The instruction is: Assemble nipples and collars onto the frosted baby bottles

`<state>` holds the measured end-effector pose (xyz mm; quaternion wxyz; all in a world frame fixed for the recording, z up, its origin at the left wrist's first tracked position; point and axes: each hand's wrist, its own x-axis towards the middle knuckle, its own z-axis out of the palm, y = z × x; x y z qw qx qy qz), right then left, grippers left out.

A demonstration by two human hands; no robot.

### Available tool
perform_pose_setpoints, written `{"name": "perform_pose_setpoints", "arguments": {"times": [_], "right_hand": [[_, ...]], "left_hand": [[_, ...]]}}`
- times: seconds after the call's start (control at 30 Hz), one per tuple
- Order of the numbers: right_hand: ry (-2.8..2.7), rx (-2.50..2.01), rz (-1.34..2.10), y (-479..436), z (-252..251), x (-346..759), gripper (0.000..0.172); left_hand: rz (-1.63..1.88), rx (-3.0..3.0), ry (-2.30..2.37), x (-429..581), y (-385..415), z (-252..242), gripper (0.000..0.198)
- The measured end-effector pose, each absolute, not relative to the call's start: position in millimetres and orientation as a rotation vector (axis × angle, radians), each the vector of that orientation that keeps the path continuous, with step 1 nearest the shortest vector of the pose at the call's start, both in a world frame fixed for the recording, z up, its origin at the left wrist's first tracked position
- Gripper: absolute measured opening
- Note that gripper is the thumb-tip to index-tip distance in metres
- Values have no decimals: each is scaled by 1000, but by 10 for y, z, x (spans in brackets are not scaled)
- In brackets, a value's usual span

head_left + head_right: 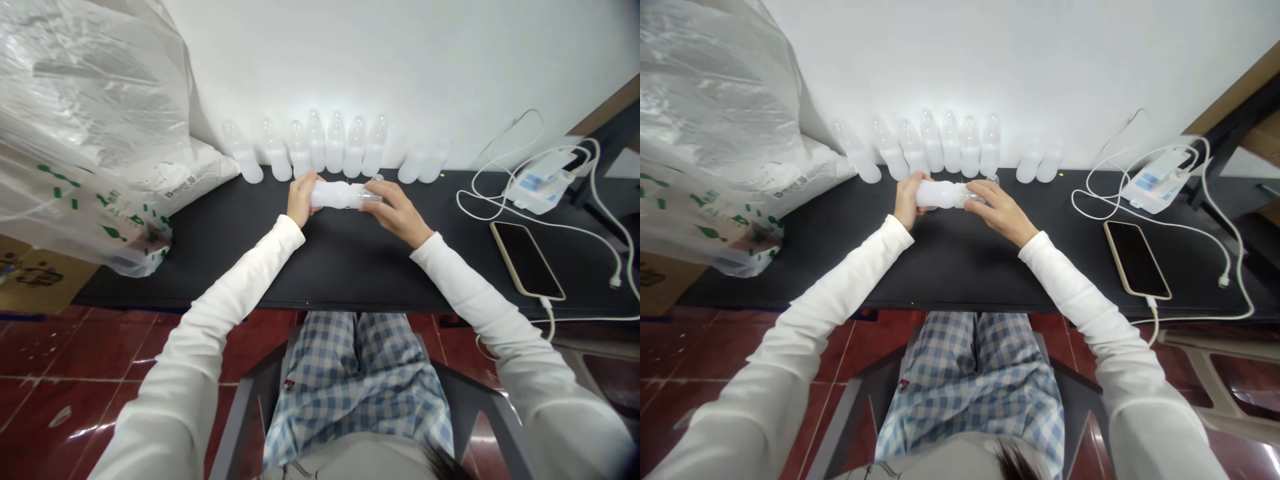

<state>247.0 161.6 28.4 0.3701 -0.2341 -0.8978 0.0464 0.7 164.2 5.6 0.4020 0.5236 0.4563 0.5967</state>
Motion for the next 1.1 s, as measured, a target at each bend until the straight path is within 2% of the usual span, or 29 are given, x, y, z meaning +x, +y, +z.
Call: {"name": "perform_pose_setpoints", "arguments": {"times": [0.17, 0.3, 0.37, 0.43, 0.57, 0.63, 0.73, 0.83, 0.97, 1.1], "right_hand": [[-2511, -567, 136, 1672, 257, 2540, 36], [-2364, -562, 84, 1694, 185, 2488, 23], [-2250, -595, 115, 1665, 161, 2439, 46], [-2161, -671, 251, 1617, 140, 2384, 60], [-1980, -865, 723, 1555, 97, 2289, 51], [-1911, -835, 814, 1568, 95, 2269, 48], [-1987, -688, 550, 1615, 131, 2305, 51], [-2177, -613, 225, 1657, 181, 2429, 34], [-2207, -739, 30, 1721, 272, 2670, 36], [-2054, -945, -165, 1868, 381, 2894, 34]], "left_hand": [[1430, 1269, 1112, 24, 1624, 84, 76], [1581, 1334, 1153, 48, 1530, 152, 75], [1684, 1424, 1192, 57, 1477, 174, 75], [1764, 1519, 1225, 63, 1437, 176, 74], [1799, 1679, 1268, 57, 1424, 150, 73], [1795, 1651, 1275, 47, 1448, 135, 72], [1742, 1485, 1268, 32, 1516, 97, 72], [1649, 1283, 1251, -13, 1620, 27, 70], [1584, 1027, 1217, -188, 1780, -44, 69], [1756, 987, 1260, -339, 1861, -9, 71]]}}
